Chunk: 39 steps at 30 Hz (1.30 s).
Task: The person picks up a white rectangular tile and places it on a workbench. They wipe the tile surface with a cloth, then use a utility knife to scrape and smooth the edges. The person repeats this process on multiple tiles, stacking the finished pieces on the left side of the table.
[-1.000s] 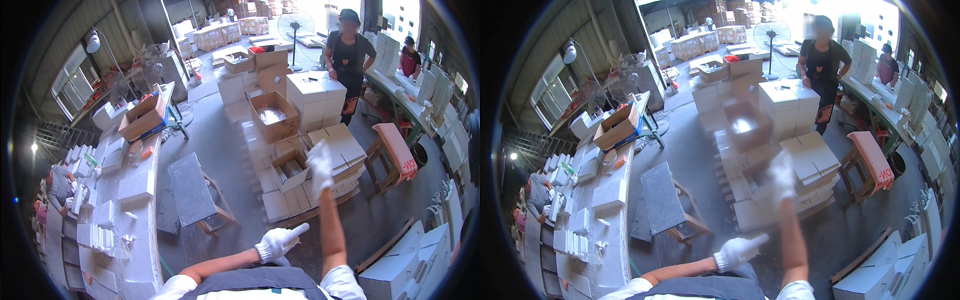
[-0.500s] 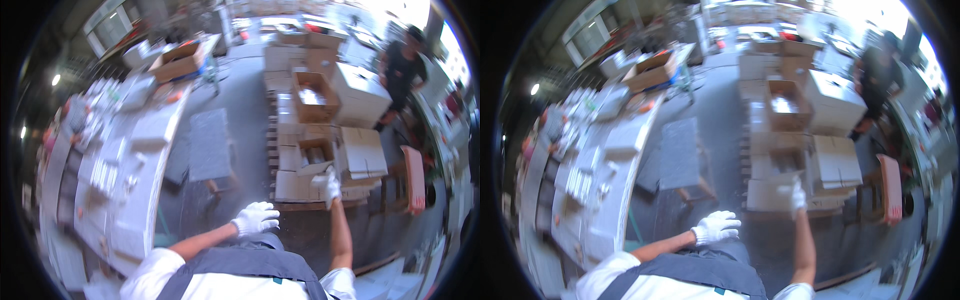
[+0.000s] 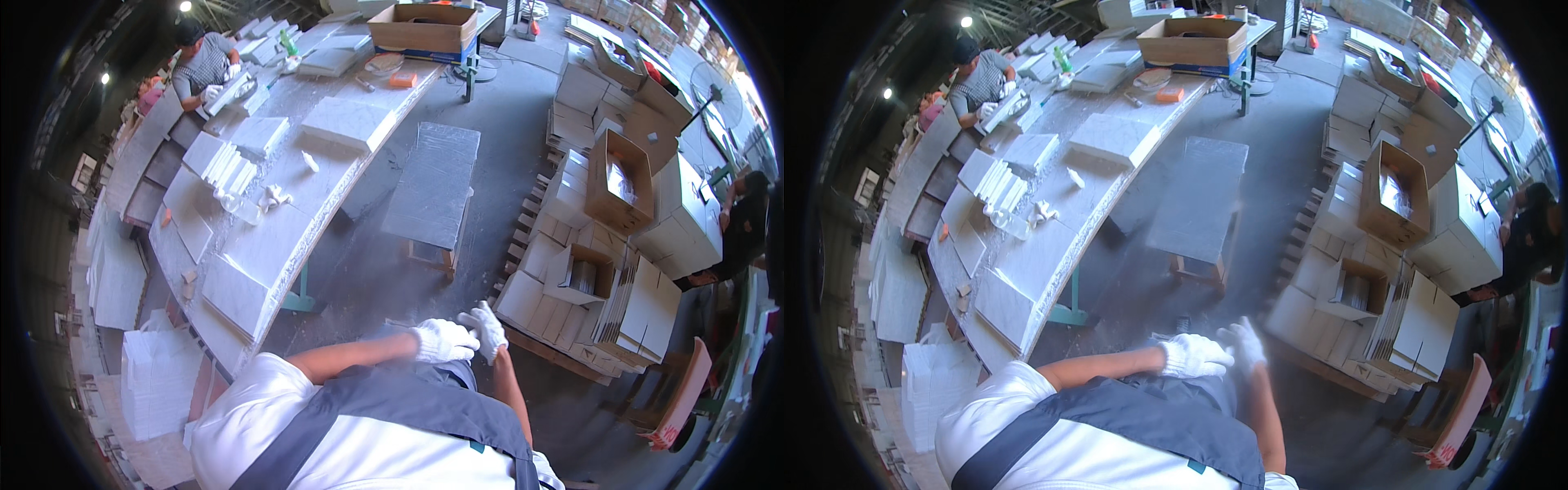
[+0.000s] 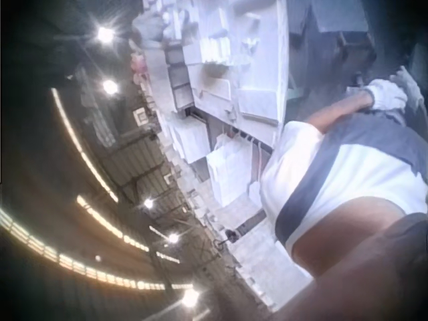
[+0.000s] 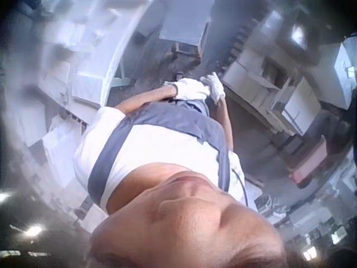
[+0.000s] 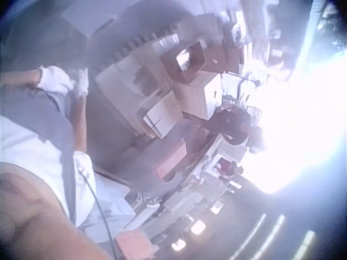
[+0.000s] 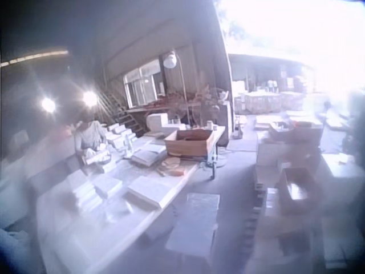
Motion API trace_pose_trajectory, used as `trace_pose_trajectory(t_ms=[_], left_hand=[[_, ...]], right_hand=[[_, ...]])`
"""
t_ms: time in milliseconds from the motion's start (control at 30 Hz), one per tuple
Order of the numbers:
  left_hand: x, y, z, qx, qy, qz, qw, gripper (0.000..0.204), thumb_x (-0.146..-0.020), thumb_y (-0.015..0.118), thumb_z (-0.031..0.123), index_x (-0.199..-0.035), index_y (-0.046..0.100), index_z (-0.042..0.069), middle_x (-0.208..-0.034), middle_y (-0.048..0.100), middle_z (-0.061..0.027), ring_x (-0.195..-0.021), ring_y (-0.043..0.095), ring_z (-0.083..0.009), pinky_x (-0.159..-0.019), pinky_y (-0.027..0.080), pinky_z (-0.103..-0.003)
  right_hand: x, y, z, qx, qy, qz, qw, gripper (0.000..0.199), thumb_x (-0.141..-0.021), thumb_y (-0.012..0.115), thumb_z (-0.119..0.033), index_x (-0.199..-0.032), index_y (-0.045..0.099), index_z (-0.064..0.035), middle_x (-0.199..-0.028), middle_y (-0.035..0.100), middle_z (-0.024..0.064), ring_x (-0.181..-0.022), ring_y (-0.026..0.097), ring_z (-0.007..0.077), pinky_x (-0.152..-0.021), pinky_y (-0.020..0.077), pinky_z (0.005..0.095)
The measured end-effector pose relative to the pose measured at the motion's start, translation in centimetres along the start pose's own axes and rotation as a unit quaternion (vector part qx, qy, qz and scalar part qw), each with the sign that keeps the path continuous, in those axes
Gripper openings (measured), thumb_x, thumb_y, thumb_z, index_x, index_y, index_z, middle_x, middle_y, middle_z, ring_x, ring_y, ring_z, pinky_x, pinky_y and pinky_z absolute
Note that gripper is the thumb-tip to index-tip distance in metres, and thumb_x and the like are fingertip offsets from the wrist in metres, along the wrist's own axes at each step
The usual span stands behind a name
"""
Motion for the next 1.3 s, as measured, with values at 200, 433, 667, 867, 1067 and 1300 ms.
trace_pose_trajectory(t_ms=[200, 433, 667, 867, 1067, 1300], left_hand=[[0.0, -4.2, -3.8, 0.031, -0.023, -0.126, 0.991, 0.046, -0.107, 0.049, 0.043, -0.141, 0.065, 0.016, -0.135, 0.068, -0.0172, -0.121, 0.066, -0.0374, -0.106, 0.050, -0.046], [0.2, -11.8, -11.0, 0.036, -0.077, -0.068, 0.994, 0.042, -0.108, 0.048, 0.042, -0.136, 0.067, 0.017, -0.128, 0.071, -0.0162, -0.115, 0.069, -0.0359, -0.101, 0.053, -0.046], [2.6, -15.9, -20.4, 0.029, 0.010, 0.009, 0.999, 0.040, -0.108, 0.056, 0.031, -0.139, 0.066, 0.009, -0.136, 0.069, -0.0123, -0.123, 0.065, -0.0324, -0.108, 0.050, -0.039], [2.1, -22.2, -28.8, 0.141, -0.204, 0.165, 0.955, 0.041, -0.101, 0.069, 0.027, -0.134, 0.070, 0.004, -0.134, 0.071, -0.0175, -0.127, 0.066, -0.0322, -0.110, 0.049, -0.040], [-2.5, -30.6, -37.3, -0.032, -0.202, 0.309, 0.929, 0.039, -0.099, 0.071, 0.024, -0.132, 0.069, 0.003, -0.134, 0.069, -0.0187, -0.127, 0.063, -0.0354, -0.112, 0.048, -0.044], [-6.7, -36.4, -47.6, -0.336, -0.353, 0.272, 0.830, 0.058, -0.104, 0.057, 0.044, -0.153, 0.054, 0.014, -0.154, 0.055, -0.0173, -0.148, 0.044, -0.0368, -0.120, 0.037, -0.050]], right_hand=[[-0.6, -3.2, -2.6, 0.386, -0.272, 0.054, 0.880, 0.032, -0.105, 0.062, -0.025, -0.132, 0.062, -0.0072, -0.130, 0.068, 0.0173, -0.111, 0.069, 0.0357, -0.096, 0.0594, 0.0428], [-4.8, -1.3, 3.4, -0.216, 0.025, 0.241, 0.946, 0.039, -0.108, 0.058, -0.037, -0.138, 0.059, -0.0116, -0.140, 0.064, 0.0164, -0.114, 0.069, 0.0406, -0.098, 0.0592, 0.0511], [-13.4, 3.3, 5.2, -0.065, 0.036, 0.229, 0.971, 0.033, -0.110, 0.053, -0.033, -0.130, 0.062, -0.0084, -0.116, 0.069, 0.0115, -0.101, 0.069, 0.0297, -0.084, 0.0572, 0.0447], [-18.8, 3.5, 2.9, -0.141, 0.001, 0.260, 0.955, 0.043, -0.112, 0.046, -0.043, -0.128, 0.066, -0.0078, -0.089, 0.066, 0.0053, -0.076, 0.059, 0.0220, -0.066, 0.0474, 0.0388], [-21.0, 2.4, -1.1, 0.071, 0.042, 0.269, 0.960, 0.048, -0.108, 0.056, -0.026, -0.152, 0.049, -0.0068, -0.106, 0.071, 0.0078, -0.088, 0.063, 0.0205, -0.077, 0.0540, 0.0377], [-22.1, 3.9, -6.9, 0.227, 0.052, 0.242, 0.942, 0.073, -0.101, 0.054, -0.047, -0.160, 0.043, -0.0045, -0.163, 0.046, 0.0197, -0.149, 0.046, 0.0371, -0.123, 0.0359, 0.0400]])
Point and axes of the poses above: each hand's wrist, its own x-axis away from the middle knuckle, its own y-axis out of the palm, z = x × y, the point moved 2 cm from there along -x, towards the middle knuckle
